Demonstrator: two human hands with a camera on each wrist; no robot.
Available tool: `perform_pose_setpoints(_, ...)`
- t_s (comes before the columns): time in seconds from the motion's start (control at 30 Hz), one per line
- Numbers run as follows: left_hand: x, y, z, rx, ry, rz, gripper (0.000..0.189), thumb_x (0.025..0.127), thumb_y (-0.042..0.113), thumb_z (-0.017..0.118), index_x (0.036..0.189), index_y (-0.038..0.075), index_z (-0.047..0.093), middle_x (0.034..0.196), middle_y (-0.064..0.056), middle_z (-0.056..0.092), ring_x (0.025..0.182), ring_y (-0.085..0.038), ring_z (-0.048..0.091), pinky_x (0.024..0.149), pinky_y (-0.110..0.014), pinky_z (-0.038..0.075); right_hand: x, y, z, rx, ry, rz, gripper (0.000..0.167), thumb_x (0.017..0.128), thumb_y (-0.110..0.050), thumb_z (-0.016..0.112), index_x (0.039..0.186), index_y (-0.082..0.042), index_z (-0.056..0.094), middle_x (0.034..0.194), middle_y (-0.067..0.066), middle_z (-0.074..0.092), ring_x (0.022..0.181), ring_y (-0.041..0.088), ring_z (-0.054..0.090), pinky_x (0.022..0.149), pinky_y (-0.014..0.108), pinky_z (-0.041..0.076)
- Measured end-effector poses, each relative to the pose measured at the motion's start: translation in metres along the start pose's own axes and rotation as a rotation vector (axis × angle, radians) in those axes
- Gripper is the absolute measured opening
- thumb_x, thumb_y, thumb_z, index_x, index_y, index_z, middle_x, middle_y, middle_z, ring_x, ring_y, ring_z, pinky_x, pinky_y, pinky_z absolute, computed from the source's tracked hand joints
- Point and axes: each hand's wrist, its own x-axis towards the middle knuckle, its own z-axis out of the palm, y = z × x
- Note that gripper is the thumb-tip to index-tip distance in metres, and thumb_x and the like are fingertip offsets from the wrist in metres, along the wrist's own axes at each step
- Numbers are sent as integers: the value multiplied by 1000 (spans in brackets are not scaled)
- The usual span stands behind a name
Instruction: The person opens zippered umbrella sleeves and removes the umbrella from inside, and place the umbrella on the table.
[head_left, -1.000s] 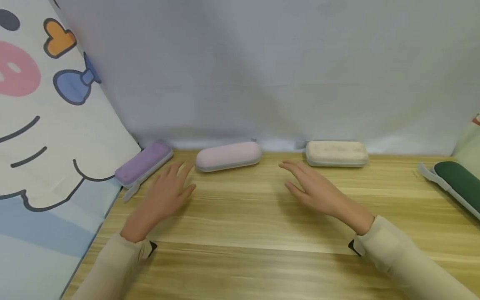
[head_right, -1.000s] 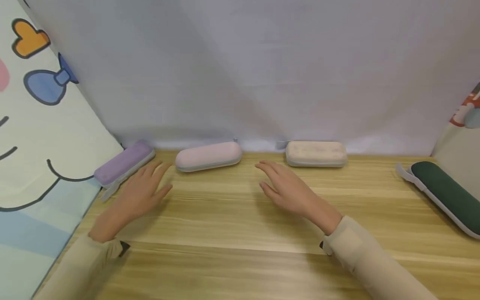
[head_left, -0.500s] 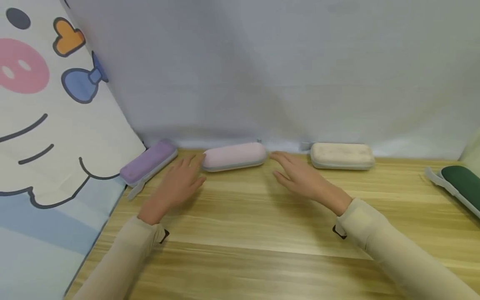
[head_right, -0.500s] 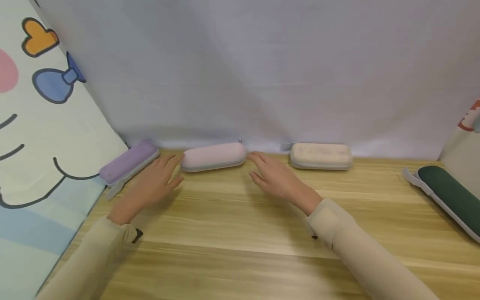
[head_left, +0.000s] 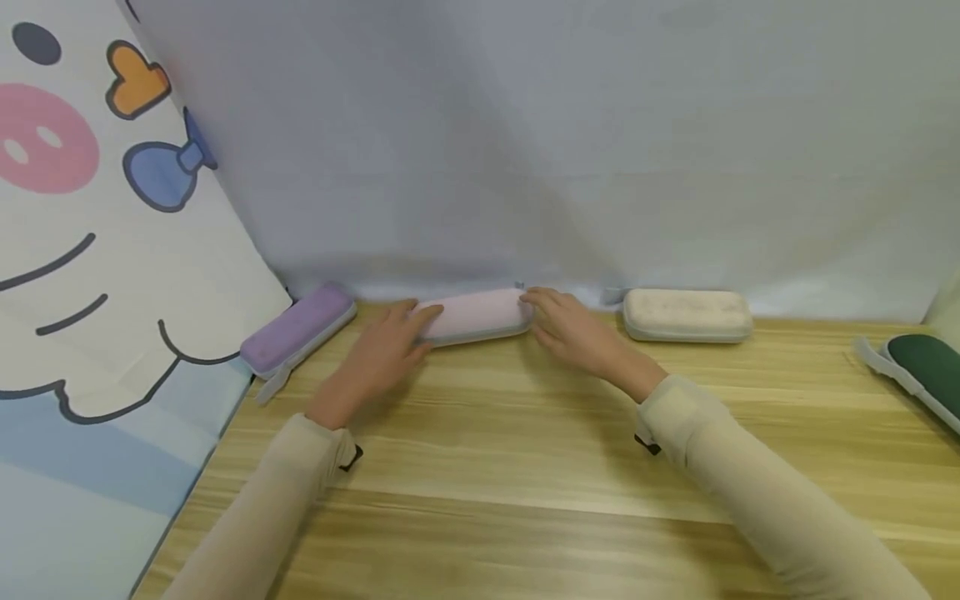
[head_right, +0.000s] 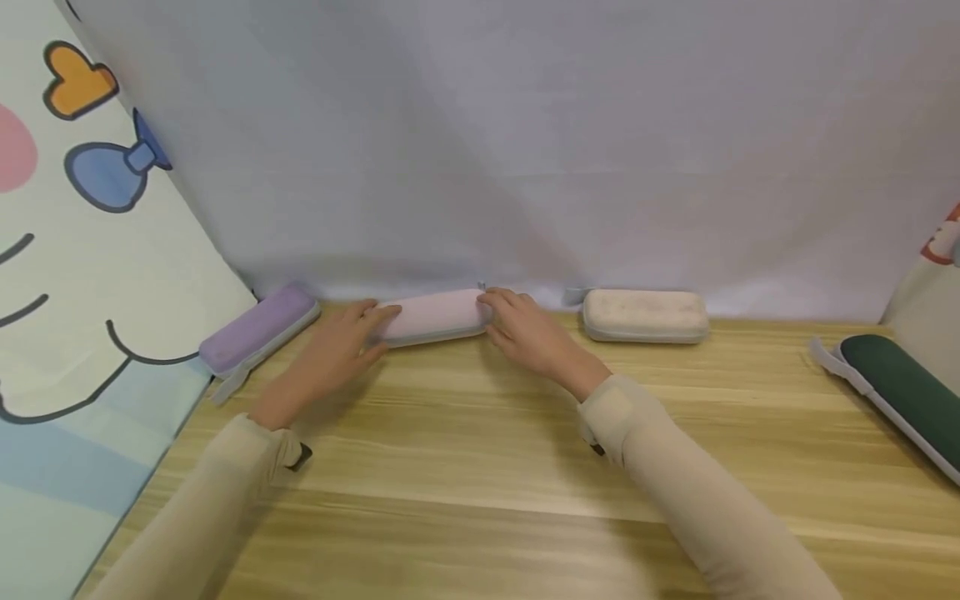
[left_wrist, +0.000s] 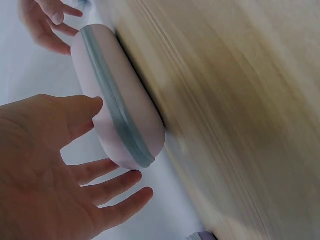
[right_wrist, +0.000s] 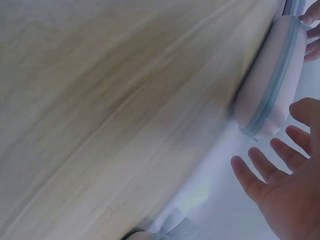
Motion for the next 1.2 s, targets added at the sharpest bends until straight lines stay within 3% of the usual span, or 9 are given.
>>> perform_pose_setpoints(0.2, 5, -4, 2, -61, 48, 47, 46, 105, 9, 62, 150, 8, 54, 146, -28, 51, 119, -44, 63, 99, -56, 54, 7, 2, 2, 1, -7, 9, 55, 104, -12, 62, 155, 2, 44, 155, 25, 48, 144, 43, 46, 118, 56, 40)
perform_pose_setpoints(0.33, 7, -7, 0, -92, 53, 51, 39, 103, 8, 64, 142, 8, 60, 139, -25, 53, 109, -39, 66, 90, -50, 57, 9, 1, 1, 0, -4, 32, 55, 105, -13, 63, 155, 2, 45, 151, 26, 48, 137, 42, 53, 112, 54, 47)
perform_pose_setpoints(0.47, 8, -8, 0, -129, 44, -5, 49, 100, 12, 71, 146, 6, 57, 136, -23, 55, 111, -38, 65, 93, -50, 56, 10, -2, 4, 34, 23, 54, 51, 103, -10, 65, 149, 4, 51, 145, 27, 50, 127, 42, 59, 104, 52, 53)
perform_pose_setpoints(0.6, 8, -10, 1, -159, 44, -41, 60, 96, 16, 76, 150, 1, 53, 138, -24, 54, 117, -39, 63, 99, -52, 54, 11, -4, 5, 106, 44, 89, 46, 101, -7, 68, 143, 5, 54, 145, 28, 49, 127, 43, 60, 103, 50, 55)
perform_pose_setpoints(0.73, 7, -10, 2, -168, 54, -25, 60, 92, 16, 81, 145, -1, 58, 138, -26, 53, 119, -43, 62, 102, -55, 52, 11, -5, 4, 164, 34, 145, 43, 100, -7, 69, 140, 3, 56, 149, 27, 53, 130, 45, 61, 104, 52, 55)
perform_pose_setpoints(0.93, 6, -5, 3, -146, 60, -1, 62, 88, 14, 85, 142, -3, 60, 133, -26, 55, 116, -45, 60, 102, -57, 50, 5, -10, 1, 170, 2, 195, 40, 99, -10, 71, 136, -2, 57, 142, 27, 62, 124, 44, 66, 100, 52, 57)
perform_pose_setpoints(1.2, 0, 5, 2, -91, 60, 21, 60, 87, 14, 85, 138, -4, 61, 136, -29, 56, 123, -47, 58, 106, -58, 47, -8, -11, 1, 126, 29, 128, 36, 95, -9, 76, 126, -1, 60, 136, 25, 66, 119, 41, 69, 96, 50, 59)
